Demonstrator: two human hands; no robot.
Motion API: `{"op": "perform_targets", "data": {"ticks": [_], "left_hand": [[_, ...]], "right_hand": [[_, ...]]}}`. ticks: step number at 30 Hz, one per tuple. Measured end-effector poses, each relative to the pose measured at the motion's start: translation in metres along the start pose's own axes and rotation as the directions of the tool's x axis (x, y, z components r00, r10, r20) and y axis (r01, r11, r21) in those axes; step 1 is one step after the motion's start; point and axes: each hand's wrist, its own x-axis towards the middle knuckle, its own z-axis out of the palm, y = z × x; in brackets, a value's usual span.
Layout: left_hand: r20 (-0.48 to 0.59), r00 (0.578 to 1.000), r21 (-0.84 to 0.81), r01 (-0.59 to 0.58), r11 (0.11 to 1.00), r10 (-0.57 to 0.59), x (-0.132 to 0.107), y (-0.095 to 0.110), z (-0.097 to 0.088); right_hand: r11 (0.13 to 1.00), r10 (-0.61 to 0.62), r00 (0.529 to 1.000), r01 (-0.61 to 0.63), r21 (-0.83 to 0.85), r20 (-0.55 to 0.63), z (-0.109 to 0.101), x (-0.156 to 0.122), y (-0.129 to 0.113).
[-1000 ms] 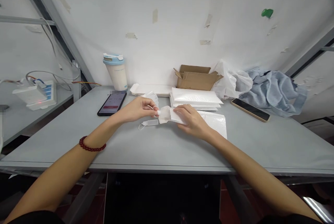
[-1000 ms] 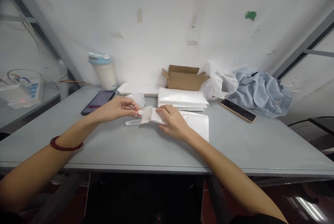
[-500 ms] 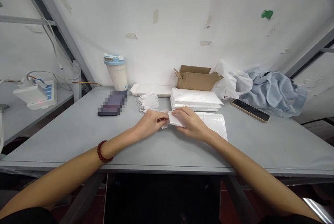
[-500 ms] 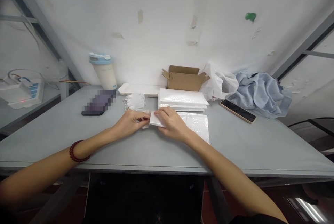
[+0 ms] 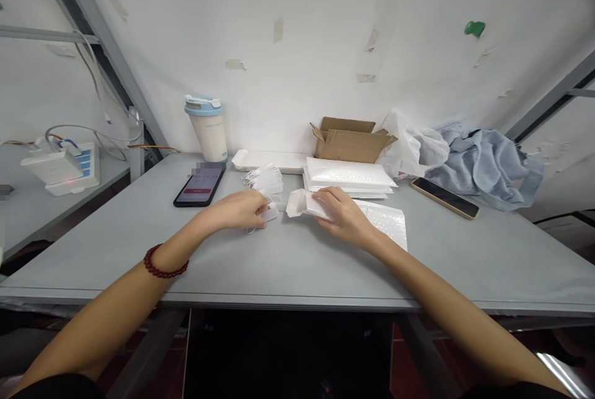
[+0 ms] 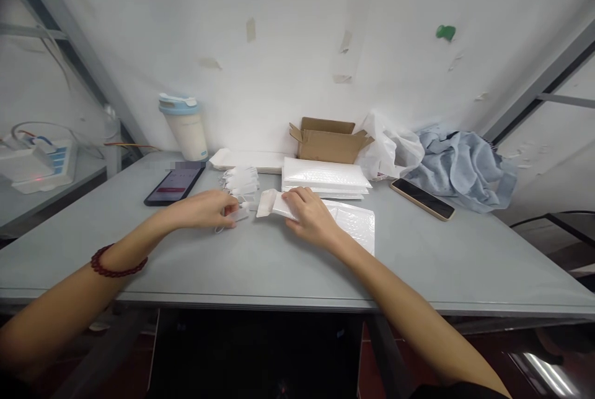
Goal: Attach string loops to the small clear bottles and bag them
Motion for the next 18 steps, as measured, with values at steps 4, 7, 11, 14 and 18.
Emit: {"op": "perform_targets", "data": {"ticks": [4, 7, 11, 14, 18], "left_hand": [[0.110, 0.991, -0.106, -0.062, 0.992, 0.073, -0.003, 0.006, -0.004], [0.135, 0.979, -0.279, -0.112, 0.954, 0.154, -0.007, 0.013, -0.012], [-0.045, 0.978, -0.319, -0.209, 0.924, 0.206, -0.004, 0.016, -0.008], [-0.190, 0.960, -0.269, -0.253, 0.929, 0.207, 0.004, 0.018, 0.008], [-0.322, 0.914, -0.225, -0.327, 0.918, 0.246, 0.010, 0.028, 0.025]], "right_hand": [[1.000, 0.006, 1.000, -0.005, -0.009, 0.009, 0.002, -0.001, 0.002], [1.000, -0.016, 1.000, 0.016, -0.007, 0.015, 0.002, -0.001, 0.002], [0.998, -0.070, 0.997, 0.070, 0.007, 0.016, 0.001, -0.001, 0.000], [0.995, -0.094, 0.996, 0.094, 0.029, 0.002, 0.000, -0.001, -0.004], [0.991, -0.121, 0.993, 0.121, 0.053, -0.014, 0.000, -0.001, -0.006]]}}
